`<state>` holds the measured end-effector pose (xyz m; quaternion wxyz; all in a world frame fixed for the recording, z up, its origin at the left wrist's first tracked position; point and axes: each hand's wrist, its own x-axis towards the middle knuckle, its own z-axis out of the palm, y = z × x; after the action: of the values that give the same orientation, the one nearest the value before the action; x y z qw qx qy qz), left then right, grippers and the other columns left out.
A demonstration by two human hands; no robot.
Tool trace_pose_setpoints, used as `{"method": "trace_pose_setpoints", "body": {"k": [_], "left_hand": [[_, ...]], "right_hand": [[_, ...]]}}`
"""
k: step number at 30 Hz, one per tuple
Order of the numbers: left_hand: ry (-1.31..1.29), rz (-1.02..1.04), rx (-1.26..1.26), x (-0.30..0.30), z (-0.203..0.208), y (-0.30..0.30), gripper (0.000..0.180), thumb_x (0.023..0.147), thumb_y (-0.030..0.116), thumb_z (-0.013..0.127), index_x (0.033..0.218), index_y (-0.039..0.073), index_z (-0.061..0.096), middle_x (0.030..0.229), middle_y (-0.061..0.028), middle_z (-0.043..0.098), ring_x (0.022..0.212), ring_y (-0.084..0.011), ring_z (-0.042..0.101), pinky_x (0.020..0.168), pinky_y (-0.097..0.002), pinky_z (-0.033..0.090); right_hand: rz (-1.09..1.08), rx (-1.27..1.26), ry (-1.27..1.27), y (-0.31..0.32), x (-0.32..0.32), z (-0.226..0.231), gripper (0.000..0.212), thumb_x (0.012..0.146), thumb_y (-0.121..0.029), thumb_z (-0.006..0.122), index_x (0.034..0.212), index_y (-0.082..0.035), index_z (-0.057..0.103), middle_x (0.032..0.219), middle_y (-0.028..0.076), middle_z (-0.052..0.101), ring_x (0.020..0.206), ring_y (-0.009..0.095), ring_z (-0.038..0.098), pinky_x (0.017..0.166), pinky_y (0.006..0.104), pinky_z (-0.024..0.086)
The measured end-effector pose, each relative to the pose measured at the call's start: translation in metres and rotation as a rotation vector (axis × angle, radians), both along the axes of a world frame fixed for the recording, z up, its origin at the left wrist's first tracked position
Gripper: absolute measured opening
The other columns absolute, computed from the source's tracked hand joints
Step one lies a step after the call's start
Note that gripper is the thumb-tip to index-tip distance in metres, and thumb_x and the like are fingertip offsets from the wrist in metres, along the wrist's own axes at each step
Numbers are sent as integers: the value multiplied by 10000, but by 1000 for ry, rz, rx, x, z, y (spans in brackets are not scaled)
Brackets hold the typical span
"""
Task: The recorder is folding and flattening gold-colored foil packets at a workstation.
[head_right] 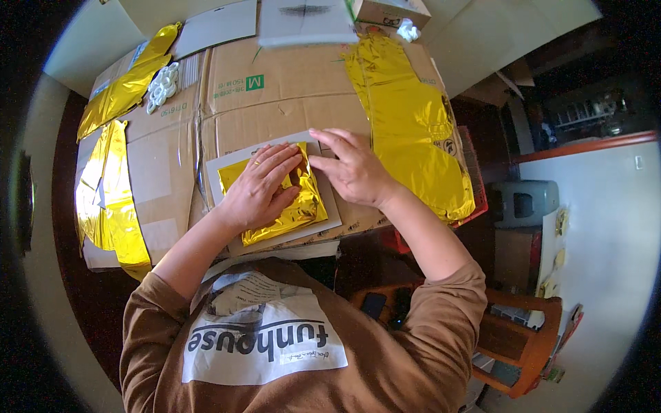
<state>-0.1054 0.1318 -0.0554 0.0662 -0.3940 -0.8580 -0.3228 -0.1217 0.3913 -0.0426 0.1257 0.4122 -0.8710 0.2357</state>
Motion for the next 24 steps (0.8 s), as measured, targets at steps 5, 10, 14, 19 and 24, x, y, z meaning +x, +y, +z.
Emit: {"method": "trace_pose_setpoints", "body": {"k": [5, 10, 14, 19, 24], "left_hand": [[0, -8, -12, 0, 1, 0, 533, 931, 232, 679, 1388, -6, 544, 1432, -201, 547, 1381, -378, 478, 1203, -525, 319], [7, -5, -14, 0, 0, 0, 539, 932, 235, 680, 1392, -7, 539, 1424, -203, 545, 1381, -384, 474, 1200, -527, 322], [-4, -7, -12, 0, 0, -1, 544, 932, 231, 680, 1396, -11, 532, 1423, -205, 541, 1383, -389, 470, 1199, -528, 322], [6, -5, 12, 0, 0, 0, 540, 933, 213, 677, 1401, -10, 526, 1427, -209, 541, 1382, -388, 473, 1201, -520, 323], [2, 5, 19, 1, 0, 0, 530, 931, 201, 677, 1395, -9, 532, 1423, -209, 547, 1374, -386, 484, 1201, -515, 325]], "right_hand": [[-94, -74, 67, 9, -10, 10, 331, 797, 7, 661, 1096, -110, 741, 1293, 101, 639, 1208, 322, 568, 1046, 429, 469], [-26, -37, 70, -13, -12, 17, 329, 809, -6, 683, 1113, -118, 745, 1263, 109, 647, 1197, 333, 573, 1026, 433, 480], [-18, 0, 96, -18, -10, 17, 297, 809, -45, 725, 1098, -114, 745, 1257, 108, 643, 1181, 330, 575, 1013, 440, 477], [-67, -34, 74, -3, -13, 4, 262, 801, -91, 742, 1061, -123, 750, 1253, 101, 636, 1171, 312, 571, 1018, 444, 461], [-37, -32, 94, -7, -11, 5, 233, 796, -68, 745, 1023, -118, 749, 1211, 91, 653, 1139, 310, 583, 986, 435, 475]]}}
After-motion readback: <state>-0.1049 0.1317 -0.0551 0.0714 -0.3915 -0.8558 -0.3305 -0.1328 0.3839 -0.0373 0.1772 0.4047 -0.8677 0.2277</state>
